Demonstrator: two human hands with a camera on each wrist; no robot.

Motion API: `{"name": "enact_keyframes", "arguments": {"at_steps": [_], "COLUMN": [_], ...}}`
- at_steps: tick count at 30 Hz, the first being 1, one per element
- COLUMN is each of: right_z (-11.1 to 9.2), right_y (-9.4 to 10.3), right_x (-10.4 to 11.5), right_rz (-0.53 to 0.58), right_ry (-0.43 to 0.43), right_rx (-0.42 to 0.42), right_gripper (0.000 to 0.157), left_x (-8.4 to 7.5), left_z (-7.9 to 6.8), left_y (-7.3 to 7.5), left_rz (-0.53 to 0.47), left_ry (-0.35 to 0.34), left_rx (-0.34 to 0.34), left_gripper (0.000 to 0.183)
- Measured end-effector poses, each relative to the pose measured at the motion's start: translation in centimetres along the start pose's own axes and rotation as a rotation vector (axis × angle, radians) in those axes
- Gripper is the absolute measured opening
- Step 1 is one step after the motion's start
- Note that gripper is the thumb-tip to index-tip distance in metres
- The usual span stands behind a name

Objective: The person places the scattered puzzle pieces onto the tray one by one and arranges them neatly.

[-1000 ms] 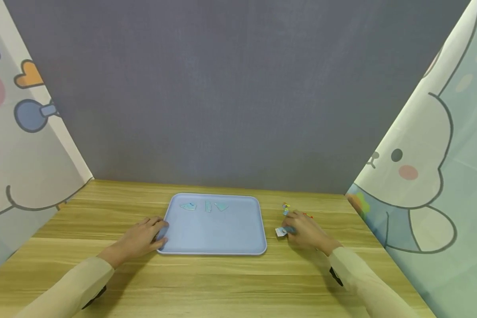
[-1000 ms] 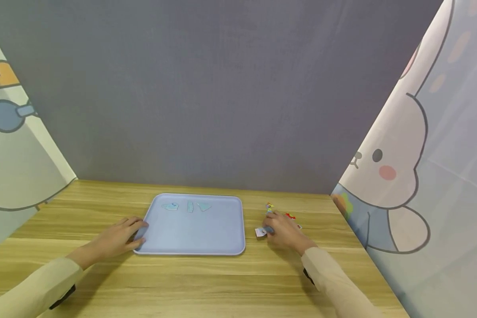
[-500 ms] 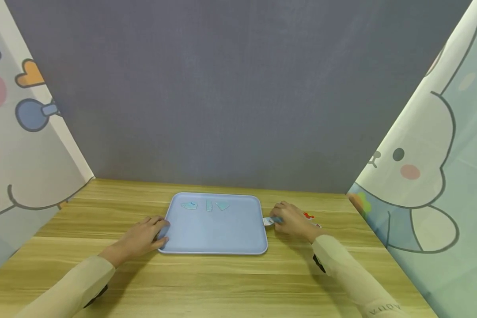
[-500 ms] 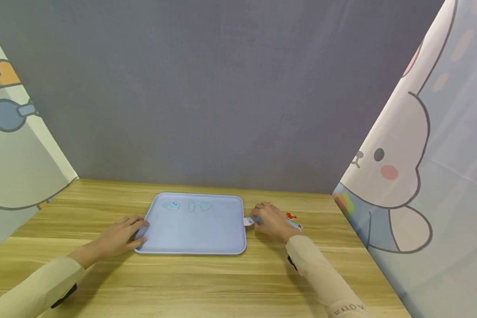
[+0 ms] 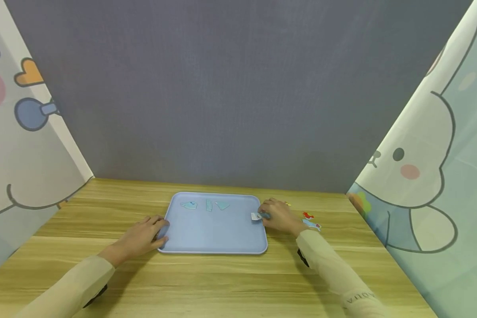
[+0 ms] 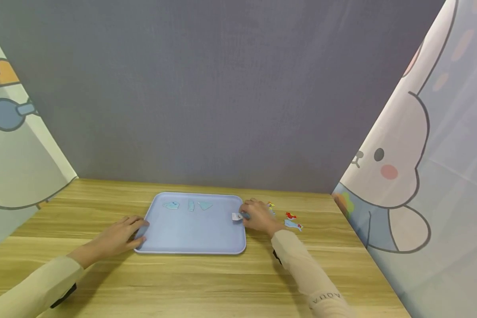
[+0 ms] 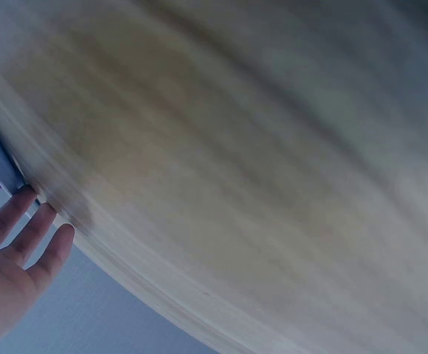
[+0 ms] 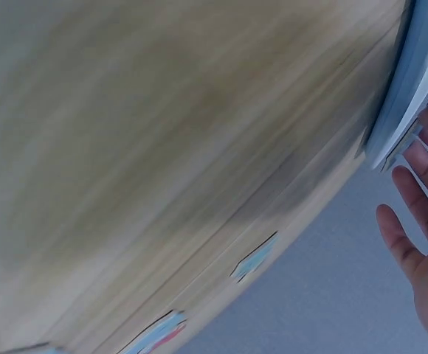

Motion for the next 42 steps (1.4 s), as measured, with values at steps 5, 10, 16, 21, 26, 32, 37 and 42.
{"name": "enact_keyframes", "arguments": {"at_steps": [5,10,16,21,26,32,37,42], "right_z": [1.2,2.4,3.7,4.6,5.3,6.0,6.3,6.7], "right_y": [-0.4,-0.7,-1.2,-1.8,-2.1,-2.5,-3.0,-3.3], "right_x": [0.5,0.7,0.5,0.6,0.8,0.5,0.2,0.1], "right_rz": [0.012,0.019,0.007,-0.006,-0.005,-0.005,-0.031,-0.039], "right_ry": [-0.017,-0.049,-0.070,-0.060,-0.068,-0.107,-0.124,-0.130], "right_rx": [-0.005,0.013,0.032,0.031,0.020,0.029,0.049,0.069], "right_gripper": [0.020,0.021,0.023,0.022,0.021,0.021,0.021,0.022], "left_x": [0.0,0.0,-0.1,0.0,0.1,-0.1,-0.2,-0.2], "left_z": [-0.1,-0.1,-0.1,-0.1,-0.1,-0.2,-0.1,-0.1], "left_y": [-0.1,-0.1,-0.2,-0.3,-0.3,-0.1,0.0,0.0], "left_rz": [0.006,0.001,-0.004,0.002,0.005,0.007,0.003,0.004], "left_ry": [-0.001,0.001,-0.001,-0.005,-0.005,-0.004,-0.011,-0.011], "left_rx": [-0.001,0.001,-0.004,-0.010,-0.010,-0.008,-0.011,-0.010], "left_gripper": [0.040,0.040,0.040,0.040,0.040,0.039,0.039,0.039]}}
Point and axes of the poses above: each hand's wrist, its own z-axis towards the middle knuckle, its own y-axis out of the back of the hand, x = y × z, the point moved 8 cm from there along z, towards the middle knuckle, and after that the axes turned 2 degrees about y, right-handed, at the moved point
